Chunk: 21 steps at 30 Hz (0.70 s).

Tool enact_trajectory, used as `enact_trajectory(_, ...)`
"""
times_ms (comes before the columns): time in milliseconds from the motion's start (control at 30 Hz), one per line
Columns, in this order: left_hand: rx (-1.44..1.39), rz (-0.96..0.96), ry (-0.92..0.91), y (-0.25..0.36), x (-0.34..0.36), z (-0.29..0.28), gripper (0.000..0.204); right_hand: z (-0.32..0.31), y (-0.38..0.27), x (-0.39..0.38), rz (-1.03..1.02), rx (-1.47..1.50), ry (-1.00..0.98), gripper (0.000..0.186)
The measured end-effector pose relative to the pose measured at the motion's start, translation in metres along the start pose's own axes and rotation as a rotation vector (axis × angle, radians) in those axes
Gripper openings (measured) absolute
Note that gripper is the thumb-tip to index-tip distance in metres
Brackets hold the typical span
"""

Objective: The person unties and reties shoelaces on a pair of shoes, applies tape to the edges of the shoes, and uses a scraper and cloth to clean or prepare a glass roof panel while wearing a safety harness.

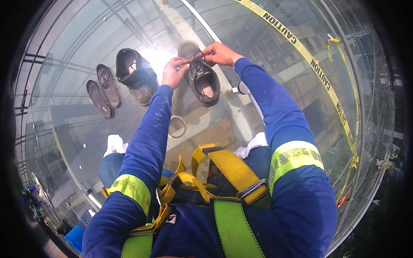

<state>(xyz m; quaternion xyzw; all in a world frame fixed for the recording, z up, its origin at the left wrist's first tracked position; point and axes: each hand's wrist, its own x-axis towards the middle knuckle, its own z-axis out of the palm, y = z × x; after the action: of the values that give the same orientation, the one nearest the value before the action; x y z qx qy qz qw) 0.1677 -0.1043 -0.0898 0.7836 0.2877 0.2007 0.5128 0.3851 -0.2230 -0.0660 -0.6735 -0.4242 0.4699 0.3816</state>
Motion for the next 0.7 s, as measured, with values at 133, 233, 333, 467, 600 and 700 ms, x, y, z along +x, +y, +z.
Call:
enact_trajectory(133, 0.268, 0.065, 0.098, 0.007, 0.001, 0.009, 0.016, 0.024, -0.017, 0.014, -0.148, -0.45, 0.068, 0.023)
enact_trajectory(233, 0.418, 0.123, 0.178, 0.008, 0.007, 0.018, 0.017, 0.035, -0.018, 0.02, -0.295, -0.698, 0.187, 0.027)
enact_trajectory(333, 0.409, -0.051, 0.126, 0.017, 0.011, 0.008, 0.017, 0.024, -0.022, 0.018, -0.095, -0.437, 0.125, 0.026)
enact_trajectory(467, -0.458, -0.106, -0.099, 0.0, -0.002, -0.02, 0.052, 0.015, -0.018, 0.009, -0.051, -0.238, -0.004, 0.021)
enact_trajectory(600, -0.435, -0.061, -0.178, 0.032, -0.024, -0.009, 0.086, 0.026, -0.02, 0.011, -0.088, -0.64, 0.124, 0.021)
enact_trajectory(700, 0.183, -0.053, -0.082, 0.037, -0.037, 0.006, 0.089, 0.024, -0.02, 0.0, -0.116, -0.521, 0.423, 0.02)
